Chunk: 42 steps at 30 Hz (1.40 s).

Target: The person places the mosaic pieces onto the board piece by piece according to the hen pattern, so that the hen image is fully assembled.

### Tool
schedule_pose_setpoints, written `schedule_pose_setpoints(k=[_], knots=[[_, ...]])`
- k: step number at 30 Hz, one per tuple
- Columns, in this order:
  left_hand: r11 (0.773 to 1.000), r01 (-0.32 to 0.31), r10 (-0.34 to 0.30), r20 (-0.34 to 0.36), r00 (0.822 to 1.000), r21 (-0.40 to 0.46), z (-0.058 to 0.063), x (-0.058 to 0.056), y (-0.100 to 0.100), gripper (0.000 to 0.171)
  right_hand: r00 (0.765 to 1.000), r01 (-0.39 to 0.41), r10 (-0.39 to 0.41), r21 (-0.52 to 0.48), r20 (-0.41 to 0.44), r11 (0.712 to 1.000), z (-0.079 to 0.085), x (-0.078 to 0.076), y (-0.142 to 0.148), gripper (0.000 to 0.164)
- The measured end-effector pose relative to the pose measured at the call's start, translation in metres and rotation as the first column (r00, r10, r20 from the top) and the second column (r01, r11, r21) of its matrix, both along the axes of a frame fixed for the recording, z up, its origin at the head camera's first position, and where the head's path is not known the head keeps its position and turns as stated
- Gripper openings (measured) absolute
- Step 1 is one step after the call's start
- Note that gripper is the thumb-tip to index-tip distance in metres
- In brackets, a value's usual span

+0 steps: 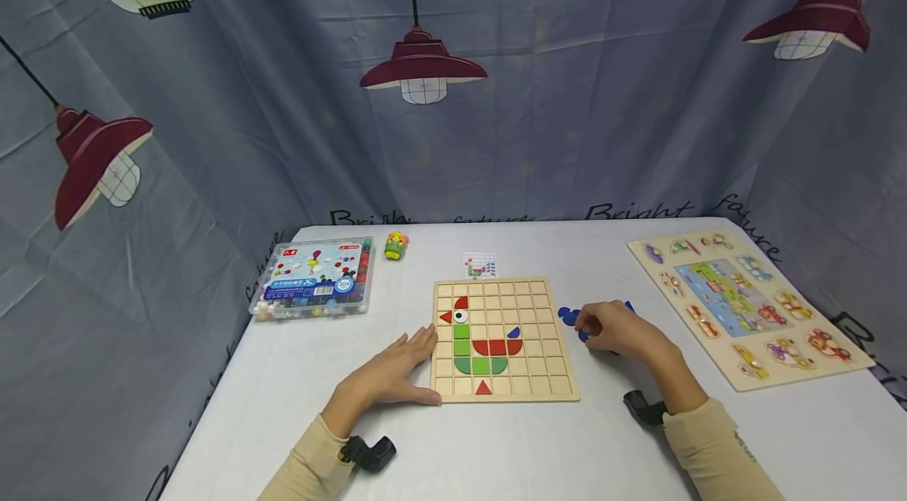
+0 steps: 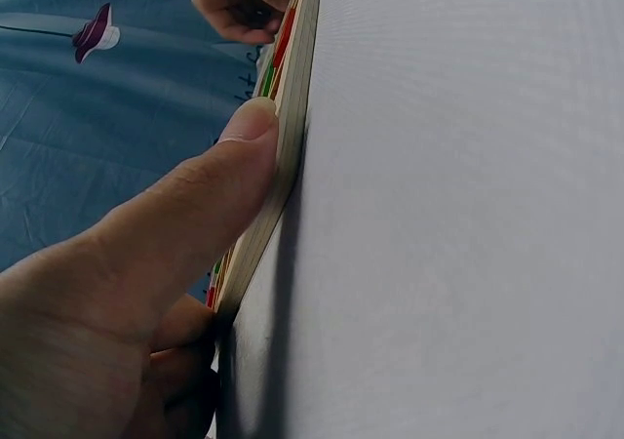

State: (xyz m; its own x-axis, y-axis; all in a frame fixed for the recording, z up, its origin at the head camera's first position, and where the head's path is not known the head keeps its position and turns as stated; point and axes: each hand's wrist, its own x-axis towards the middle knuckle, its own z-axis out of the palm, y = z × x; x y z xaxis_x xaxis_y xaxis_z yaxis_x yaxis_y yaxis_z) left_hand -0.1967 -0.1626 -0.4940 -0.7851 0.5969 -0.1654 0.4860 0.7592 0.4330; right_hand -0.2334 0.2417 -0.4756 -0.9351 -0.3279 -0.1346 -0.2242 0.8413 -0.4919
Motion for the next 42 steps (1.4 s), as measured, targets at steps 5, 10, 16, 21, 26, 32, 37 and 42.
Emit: schedule_pose_setpoints(k=[5, 10, 16, 21, 26, 32, 37, 42], knots=[[1.0, 0.001, -0.001, 0.0, 1.0, -0.003, 0.0, 0.0, 0.0, 0.107, 1.0, 0.025, -0.025, -0.027, 0.018, 0.999, -0.002, -0.002, 0.004, 0.021], [1.0, 0.003, -0.003, 0.001, 1.0, -0.004, 0.0, 0.001, -0.001, 0.107, 0.996, 0.081, -0.08, -0.029, 0.032, 0.996, -0.007, -0.004, 0.005, 0.025], [1.0, 0.0, 0.0, 0.001, 1.0, -0.014, 0.002, 0.001, 0.0, 0.107, 0.998, 0.063, -0.061, -0.082, 0.03, 0.995, -0.009, -0.006, 0.011, 0.017], [1.0, -0.003, 0.003, 0.003, 1.0, -0.016, 0.002, 0.002, 0.001, 0.107, 1.0, 0.028, -0.027, -0.096, 0.008, 0.995, -0.011, -0.007, 0.015, 0.014], [1.0, 0.002, -0.002, -0.003, 1.0, -0.007, 0.001, 0.002, 0.0, 0.107, 1.0, 0.009, -0.01, -0.089, -0.011, 0.996, -0.01, -0.008, 0.016, 0.012], [1.0, 0.004, -0.004, 0.002, 1.0, 0.001, 0.0, 0.001, 0.0, 0.107, 1.0, -0.001, 0.0, -0.101, -0.013, 0.995, -0.008, -0.012, 0.017, 0.013], [1.0, -0.001, 0.001, 0.001, 1.0, -0.005, 0.0, 0.0, 0.0, 0.108, 1.0, -0.006, 0.005, -0.129, -0.006, 0.992, -0.005, -0.017, 0.016, 0.014], [1.0, -0.004, 0.004, 0.006, 1.0, -0.002, -0.001, 0.0, 0.0, 0.107, 1.0, -0.026, 0.025, -0.13, -0.013, 0.991, -0.001, -0.022, 0.01, 0.014]])
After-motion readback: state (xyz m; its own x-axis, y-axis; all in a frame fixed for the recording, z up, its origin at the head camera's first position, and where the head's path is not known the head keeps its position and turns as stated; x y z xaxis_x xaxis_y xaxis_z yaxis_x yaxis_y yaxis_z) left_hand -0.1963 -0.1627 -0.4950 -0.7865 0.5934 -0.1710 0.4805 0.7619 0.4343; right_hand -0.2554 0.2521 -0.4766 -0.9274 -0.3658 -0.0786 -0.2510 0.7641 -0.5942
